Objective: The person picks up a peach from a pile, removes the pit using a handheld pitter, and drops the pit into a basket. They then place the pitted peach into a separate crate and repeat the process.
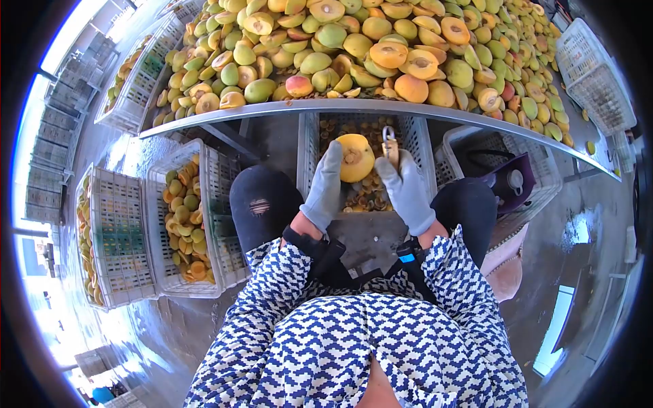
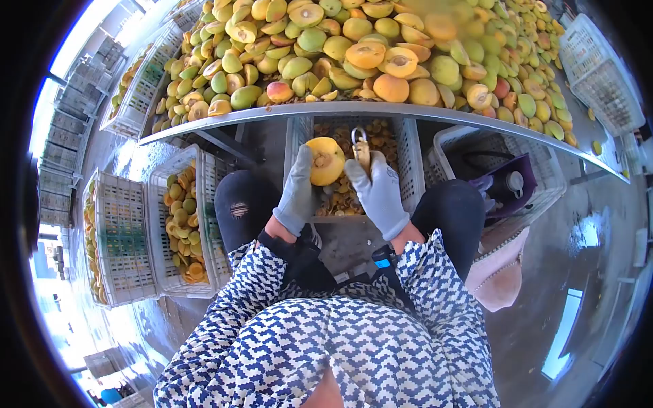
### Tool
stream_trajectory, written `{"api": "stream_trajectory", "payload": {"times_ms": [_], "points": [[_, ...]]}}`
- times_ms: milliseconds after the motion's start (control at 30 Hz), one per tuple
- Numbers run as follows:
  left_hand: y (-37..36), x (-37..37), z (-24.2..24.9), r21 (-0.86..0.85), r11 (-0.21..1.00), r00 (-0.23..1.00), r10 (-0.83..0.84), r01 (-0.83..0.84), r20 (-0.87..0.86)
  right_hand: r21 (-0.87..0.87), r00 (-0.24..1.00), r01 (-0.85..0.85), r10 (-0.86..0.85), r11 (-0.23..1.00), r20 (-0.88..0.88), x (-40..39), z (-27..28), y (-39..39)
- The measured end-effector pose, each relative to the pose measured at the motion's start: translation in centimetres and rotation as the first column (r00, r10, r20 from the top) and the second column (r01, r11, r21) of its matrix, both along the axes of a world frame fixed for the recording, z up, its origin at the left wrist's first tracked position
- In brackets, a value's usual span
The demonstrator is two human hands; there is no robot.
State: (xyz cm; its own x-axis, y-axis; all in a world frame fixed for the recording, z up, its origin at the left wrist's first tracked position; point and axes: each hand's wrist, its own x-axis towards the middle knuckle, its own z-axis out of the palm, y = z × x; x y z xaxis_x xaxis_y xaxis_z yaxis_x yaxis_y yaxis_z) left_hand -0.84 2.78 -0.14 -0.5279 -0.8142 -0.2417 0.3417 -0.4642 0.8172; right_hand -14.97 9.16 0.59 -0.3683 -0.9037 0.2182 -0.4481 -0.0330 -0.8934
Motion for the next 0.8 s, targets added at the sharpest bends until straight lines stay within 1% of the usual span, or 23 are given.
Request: {"api": "stream_trajectory", "payload": {"times_ms": [67,100,133,167,200,233,267,333,367,400,433,467,533,567,600,633,667,700,733,767,800], "points": [[-0.5,-0.2,-1.0,-0.011,0.988,0.988,0.152,-0.153,-0.034,0.001,1.000,-0.020,0.020,1.000,-0.006,0.5,0.1,0.3],[-0.5,0.0,-0.7,-0.004,0.988,0.987,0.155,-0.155,-0.029,-0.005,0.999,-0.029,0.029,1.000,-0.018,0.6,0.1,0.3],[-0.5,0.2,-0.2,-0.050,0.989,0.990,0.137,-0.138,-0.022,-0.055,0.999,-0.029,0.027,0.998,-0.028,0.9,0.2,0.1],[-0.5,0.2,0.1,-0.096,0.989,0.993,0.114,-0.115,-0.016,-0.045,0.999,-0.020,0.019,0.999,-0.026,0.9,0.2,-0.1],[-0.5,0.2,0.0,-0.122,0.990,0.997,0.078,-0.077,0.004,-0.017,0.999,-0.015,0.016,1.000,0.044,0.7,0.2,-0.6],[-0.3,0.0,-0.3,-0.111,0.991,0.998,0.069,-0.067,0.008,0.012,0.993,-0.012,0.011,1.000,0.118,0.7,0.4,-0.9],[-0.2,-0.2,-0.5,-0.190,0.979,0.996,0.078,-0.069,0.042,0.023,0.999,-0.011,0.010,1.000,0.038,0.7,0.9,-1.2],[-0.2,-0.6,-0.9,-0.348,0.936,0.989,0.100,-0.057,0.105,0.023,1.000,0.010,-0.011,1.000,0.026,1.0,0.4,-1.5],[-0.1,-0.9,-1.1,-0.343,0.938,0.990,0.089,-0.046,0.109,0.014,1.000,0.020,-0.020,1.000,0.004,1.0,0.2,-1.6],[0.1,-1.1,-1.2,-0.408,0.912,0.981,0.115,-0.041,0.157,-0.125,0.981,0.059,-0.080,0.990,-0.177,1.2,-0.5,-1.7],[0.2,-1.2,-1.4,-0.474,0.880,0.969,0.145,-0.033,0.202,-0.120,0.981,0.066,-0.087,0.991,-0.175,1.0,-0.9,-1.6],[0.3,-1.2,-1.4,-0.472,0.881,0.969,0.138,-0.026,0.204,-0.109,0.985,0.055,-0.072,0.993,-0.157,0.9,-1.1,-1.5],[0.2,-1.1,-1.4,-0.395,0.918,0.974,0.113,-0.027,0.195,-0.102,0.988,0.049,-0.063,0.994,-0.141,0.8,-1.4,-1.6],[0.3,-1.1,-1.4,-0.396,0.918,0.974,0.110,-0.024,0.196,-0.125,0.965,0.043,-0.074,0.991,-0.251,0.9,-1.9,-1.7],[0.5,-1.1,-1.5,-0.407,0.911,0.967,0.154,-0.059,0.205,-0.146,0.930,0.033,-0.084,0.989,-0.358,1.1,-2.2,-1.7],[0.6,-1.1,-1.7,-0.422,0.902,0.957,0.197,-0.092,0.212,-0.150,0.930,0.035,-0.087,0.988,-0.356,1.3,-2.3,-1.7],[0.3,-1.2,-2.6,-0.504,0.856,0.938,0.261,-0.116,0.227,-0.156,0.910,-0.060,-0.010,0.986,-0.414,1.6,-2.3,-1.5],[0.3,-1.4,-2.3,-0.509,0.853,0.939,0.261,-0.115,0.225,-0.156,0.879,-0.156,0.065,0.975,-0.472,1.8,-2.2,-1.3],[0.4,-1.6,-2.0,-0.348,0.917,0.962,0.249,-0.197,0.112,-0.115,0.803,-0.224,0.116,0.968,-0.585,2.3,-1.9,-0.3],[0.2,-1.6,-1.8,-0.171,0.952,0.966,0.258,-0.255,-0.005,-0.123,0.801,-0.228,0.114,0.966,-0.587,2.8,-1.7,0.2],[-0.5,-0.9,-2.0,-0.045,0.964,0.960,0.256,-0.262,-0.110,-0.130,0.883,-0.162,0.085,0.978,-0.462,3.2,-1.5,0.5]]}}
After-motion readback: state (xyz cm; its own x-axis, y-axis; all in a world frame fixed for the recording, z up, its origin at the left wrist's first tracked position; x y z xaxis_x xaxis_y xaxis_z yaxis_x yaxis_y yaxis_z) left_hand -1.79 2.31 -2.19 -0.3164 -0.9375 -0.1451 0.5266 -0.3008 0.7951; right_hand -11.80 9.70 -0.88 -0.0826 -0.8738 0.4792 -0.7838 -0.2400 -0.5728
